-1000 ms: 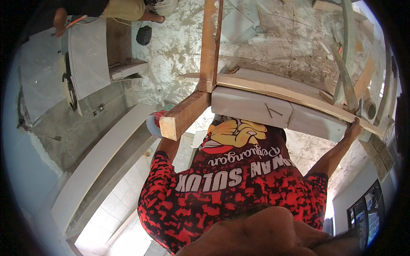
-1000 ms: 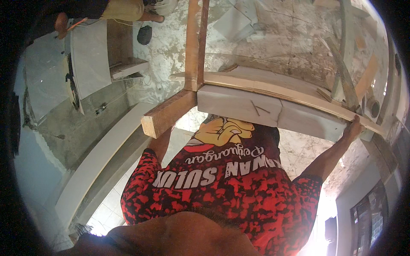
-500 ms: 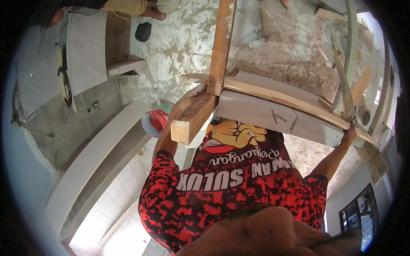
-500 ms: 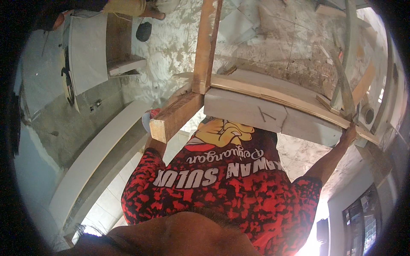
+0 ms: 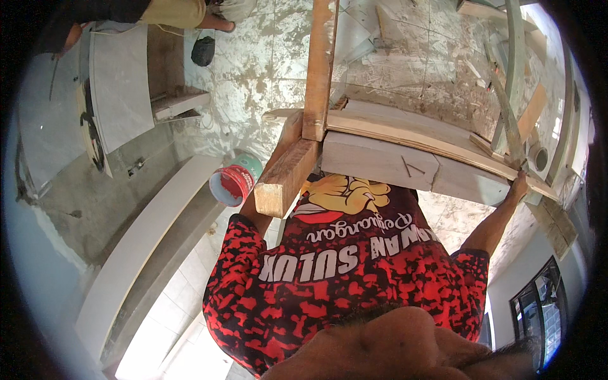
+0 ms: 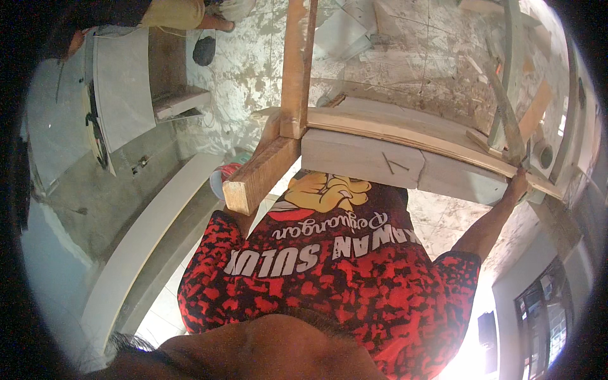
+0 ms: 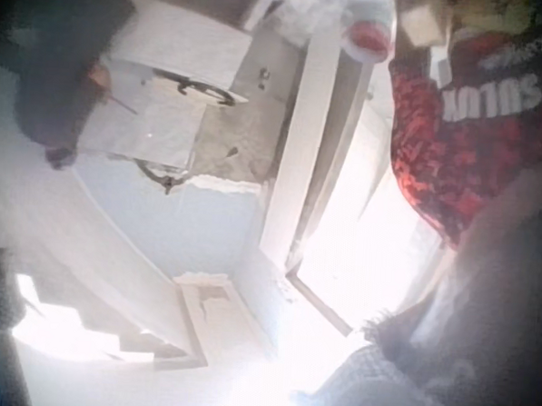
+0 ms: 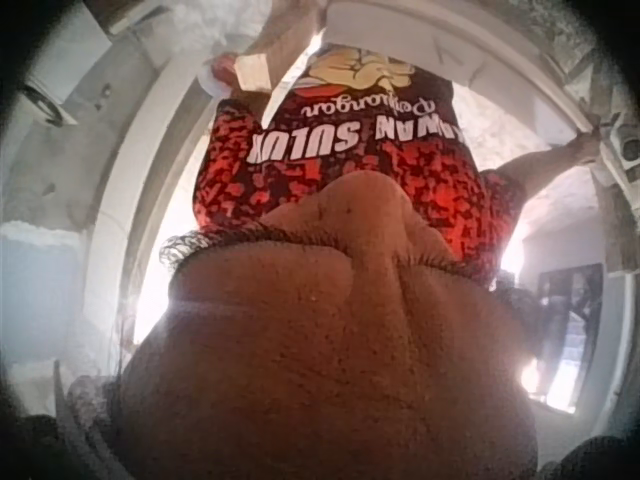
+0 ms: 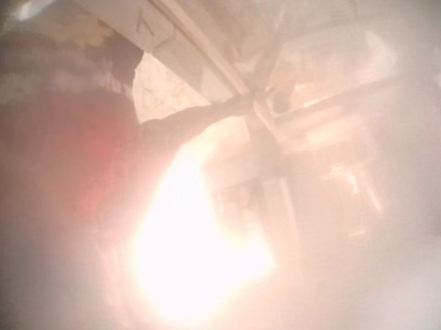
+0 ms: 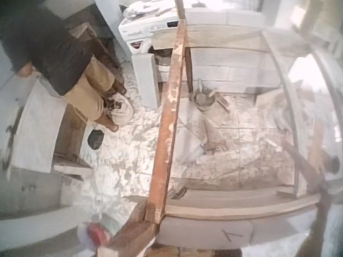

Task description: The person uses a hand saw to cut through a piece of lumber while holding it against a wooden frame.

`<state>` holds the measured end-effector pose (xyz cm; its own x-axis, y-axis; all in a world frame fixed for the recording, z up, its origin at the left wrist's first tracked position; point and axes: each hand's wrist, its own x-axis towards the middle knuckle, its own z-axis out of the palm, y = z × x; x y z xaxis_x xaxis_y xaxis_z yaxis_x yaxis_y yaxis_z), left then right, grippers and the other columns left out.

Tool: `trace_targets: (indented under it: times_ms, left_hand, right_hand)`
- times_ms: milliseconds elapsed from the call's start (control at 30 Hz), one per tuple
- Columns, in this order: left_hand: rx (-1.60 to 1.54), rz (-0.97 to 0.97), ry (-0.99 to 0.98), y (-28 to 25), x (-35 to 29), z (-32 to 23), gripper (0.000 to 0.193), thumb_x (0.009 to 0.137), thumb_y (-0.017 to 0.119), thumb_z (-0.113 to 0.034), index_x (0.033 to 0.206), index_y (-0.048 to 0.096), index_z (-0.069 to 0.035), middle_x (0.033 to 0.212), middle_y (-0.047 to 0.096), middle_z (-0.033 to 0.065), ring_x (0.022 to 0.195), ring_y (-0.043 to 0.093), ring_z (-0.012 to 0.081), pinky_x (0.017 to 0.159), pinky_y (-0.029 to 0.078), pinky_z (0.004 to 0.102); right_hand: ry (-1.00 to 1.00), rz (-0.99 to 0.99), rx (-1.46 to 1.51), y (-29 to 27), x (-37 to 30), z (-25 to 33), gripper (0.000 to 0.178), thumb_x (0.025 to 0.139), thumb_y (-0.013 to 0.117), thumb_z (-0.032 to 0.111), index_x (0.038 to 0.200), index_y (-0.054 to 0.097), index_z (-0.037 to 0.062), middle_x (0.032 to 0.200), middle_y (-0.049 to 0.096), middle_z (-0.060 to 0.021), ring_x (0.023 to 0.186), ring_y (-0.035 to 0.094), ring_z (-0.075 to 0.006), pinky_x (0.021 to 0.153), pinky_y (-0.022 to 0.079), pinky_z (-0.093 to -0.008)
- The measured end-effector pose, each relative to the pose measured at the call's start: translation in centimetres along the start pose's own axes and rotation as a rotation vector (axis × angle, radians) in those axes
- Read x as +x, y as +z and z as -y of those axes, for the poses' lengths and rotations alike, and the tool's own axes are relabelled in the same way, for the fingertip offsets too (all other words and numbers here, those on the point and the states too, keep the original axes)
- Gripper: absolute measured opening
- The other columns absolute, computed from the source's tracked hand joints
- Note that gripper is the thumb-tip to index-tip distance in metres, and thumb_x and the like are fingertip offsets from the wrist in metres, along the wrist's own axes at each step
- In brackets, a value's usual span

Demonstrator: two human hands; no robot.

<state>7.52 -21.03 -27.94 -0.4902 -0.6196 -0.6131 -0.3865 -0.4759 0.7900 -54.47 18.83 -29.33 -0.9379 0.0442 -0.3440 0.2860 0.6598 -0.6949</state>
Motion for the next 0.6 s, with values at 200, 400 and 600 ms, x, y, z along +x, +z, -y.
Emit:
trace_targets:
  times_ms: [200,400,600]
  left_hand:
    - [0.246,0.055,-0.010,-0.9,-0.2,-1.2,0.042,0.097,0.039,-0.037,0.105,0.055,0.001,0.095,0.061,0.0100,0.081,0.058,0.0186,0.073,0.047,0.0320]
    - [0.447,0.042,0.044,-0.2,-3.0,-4.2,0.043,0.096,0.041,-0.040,0.106,0.057,-0.001,0.095,0.061,0.0065,0.081,0.059,0.0164,0.072,0.048,0.0323]
    - [-0.298,-0.023,-0.198,2.7,-5.5,-7.5,0.038,0.093,0.052,-0.036,0.112,0.055,-0.004,0.101,0.059,0.0038,0.088,0.057,0.0160,0.080,0.047,0.0340]
  right_hand:
    - [-0.354,0.048,-0.970,-3.2,7.9,-6.3,0.037,0.092,0.044,0.030,0.112,0.059,0.0029,0.105,0.058,-0.0194,0.084,0.061,-0.0290,0.072,0.054,-0.0374]
    - [0.038,0.095,-0.022,0.7,-2.1,2.6,0.052,0.085,0.054,0.034,0.114,0.055,-0.0088,0.104,0.058,-0.0194,0.094,0.058,-0.0271,0.074,0.052,-0.0342]
    - [-0.021,0.097,0.123,-0.9,0.4,-1.2,0.051,0.088,0.055,0.032,0.113,0.052,-0.0130,0.111,0.056,-0.0215,0.098,0.057,-0.0262,0.079,0.049,-0.0335]
